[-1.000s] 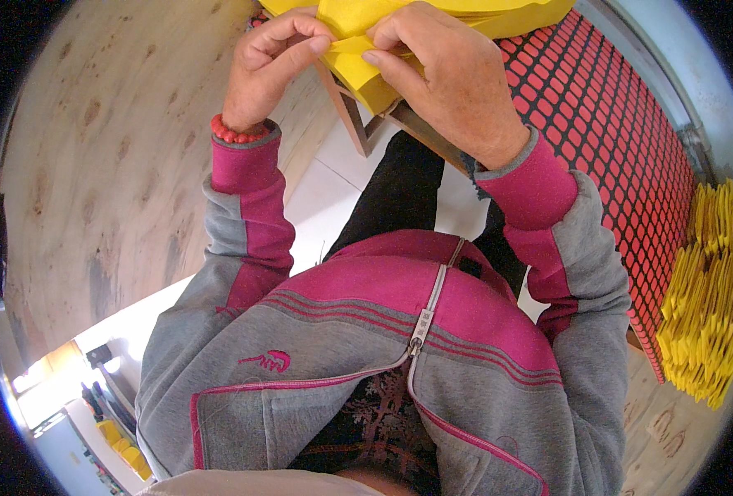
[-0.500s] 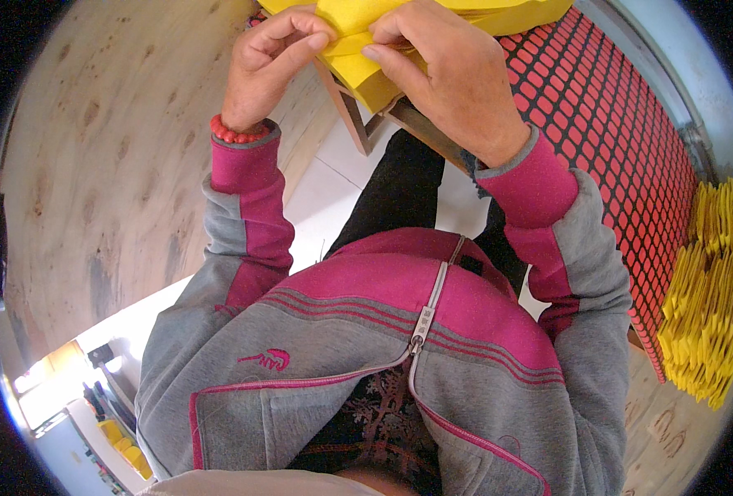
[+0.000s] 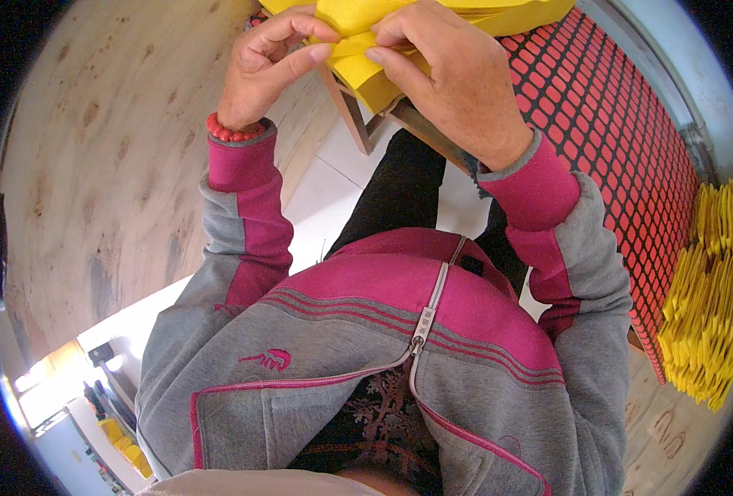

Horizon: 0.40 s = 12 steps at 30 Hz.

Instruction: The person folds yellow paper sheets on a patterned table, repeatedly folding each sheet in half and pressing the creases. They stack the folded sheets and continue folding additional sheets from a nearby pile.

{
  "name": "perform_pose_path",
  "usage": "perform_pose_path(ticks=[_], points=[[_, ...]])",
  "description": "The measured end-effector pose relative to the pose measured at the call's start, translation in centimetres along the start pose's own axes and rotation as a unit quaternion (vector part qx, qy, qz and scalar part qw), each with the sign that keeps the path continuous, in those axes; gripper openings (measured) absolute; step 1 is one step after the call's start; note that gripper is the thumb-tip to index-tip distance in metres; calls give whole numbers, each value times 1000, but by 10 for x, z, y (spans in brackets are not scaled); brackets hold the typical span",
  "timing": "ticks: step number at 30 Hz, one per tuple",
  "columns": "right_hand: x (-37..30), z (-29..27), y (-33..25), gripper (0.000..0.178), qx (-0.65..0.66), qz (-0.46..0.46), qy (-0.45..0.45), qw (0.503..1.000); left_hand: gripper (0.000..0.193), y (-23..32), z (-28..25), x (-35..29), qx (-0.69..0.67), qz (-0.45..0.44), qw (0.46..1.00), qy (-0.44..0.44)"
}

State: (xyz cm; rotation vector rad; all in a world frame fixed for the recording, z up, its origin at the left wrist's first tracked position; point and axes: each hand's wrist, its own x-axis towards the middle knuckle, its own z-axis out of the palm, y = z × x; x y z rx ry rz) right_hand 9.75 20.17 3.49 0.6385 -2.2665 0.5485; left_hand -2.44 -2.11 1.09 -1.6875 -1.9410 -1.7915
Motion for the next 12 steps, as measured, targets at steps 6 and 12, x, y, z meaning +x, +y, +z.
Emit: perform_pose_path(ticks=[6,12], points=[[-1,-1,-1,14,9,5,-7,1000,5,-3,3,-1,-35,-30,999,10],[-1,-2,-3,19,26,10,-2,1000,7,3,2,0,47,17,999,1]])
